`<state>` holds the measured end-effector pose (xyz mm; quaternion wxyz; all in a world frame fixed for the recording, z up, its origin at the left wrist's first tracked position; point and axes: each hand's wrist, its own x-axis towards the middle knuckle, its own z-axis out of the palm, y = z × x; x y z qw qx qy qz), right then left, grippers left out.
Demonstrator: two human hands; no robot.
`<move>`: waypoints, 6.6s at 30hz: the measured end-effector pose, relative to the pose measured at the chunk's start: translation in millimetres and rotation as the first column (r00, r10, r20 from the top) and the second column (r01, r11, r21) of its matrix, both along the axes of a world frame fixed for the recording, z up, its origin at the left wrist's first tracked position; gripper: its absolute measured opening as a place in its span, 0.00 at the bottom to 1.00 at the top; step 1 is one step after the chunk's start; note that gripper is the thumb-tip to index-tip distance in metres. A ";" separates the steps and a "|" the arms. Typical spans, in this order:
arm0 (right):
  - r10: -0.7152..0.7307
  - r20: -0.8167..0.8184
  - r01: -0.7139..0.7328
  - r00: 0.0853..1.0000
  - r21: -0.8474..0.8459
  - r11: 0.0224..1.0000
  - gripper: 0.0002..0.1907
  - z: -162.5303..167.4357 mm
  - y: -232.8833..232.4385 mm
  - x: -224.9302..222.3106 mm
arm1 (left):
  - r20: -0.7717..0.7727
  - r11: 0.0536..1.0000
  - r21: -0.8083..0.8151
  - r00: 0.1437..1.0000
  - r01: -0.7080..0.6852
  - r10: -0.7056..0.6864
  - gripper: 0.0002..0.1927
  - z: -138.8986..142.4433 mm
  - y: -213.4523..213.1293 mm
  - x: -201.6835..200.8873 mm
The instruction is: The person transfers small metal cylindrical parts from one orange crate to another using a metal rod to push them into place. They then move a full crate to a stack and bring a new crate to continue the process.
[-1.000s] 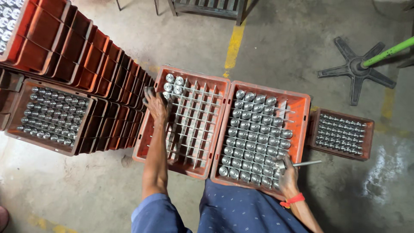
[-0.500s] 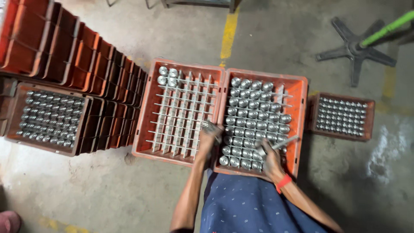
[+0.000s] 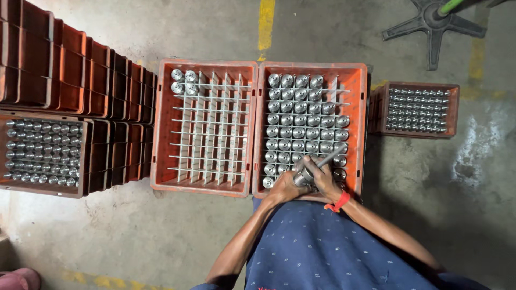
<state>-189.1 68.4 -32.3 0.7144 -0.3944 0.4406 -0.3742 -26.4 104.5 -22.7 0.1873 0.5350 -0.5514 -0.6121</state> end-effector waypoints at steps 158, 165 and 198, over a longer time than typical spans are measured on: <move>-0.705 0.066 0.678 0.706 0.225 0.700 0.14 -19.2 -38.3 -97.8 | 0.205 0.614 -0.789 0.936 -0.015 0.287 0.29 -3.7 -232.1 -46.7; -0.673 0.011 0.640 0.739 0.300 0.707 0.11 -20.9 -26.9 -75.9 | 0.074 0.654 -0.744 0.955 -0.139 0.287 0.19 4.9 -200.4 -24.3; -0.427 0.037 0.403 0.904 0.265 0.876 0.09 -3.9 -15.8 -12.3 | 0.054 0.796 -0.009 0.795 -0.605 0.605 0.17 2.9 -81.5 73.7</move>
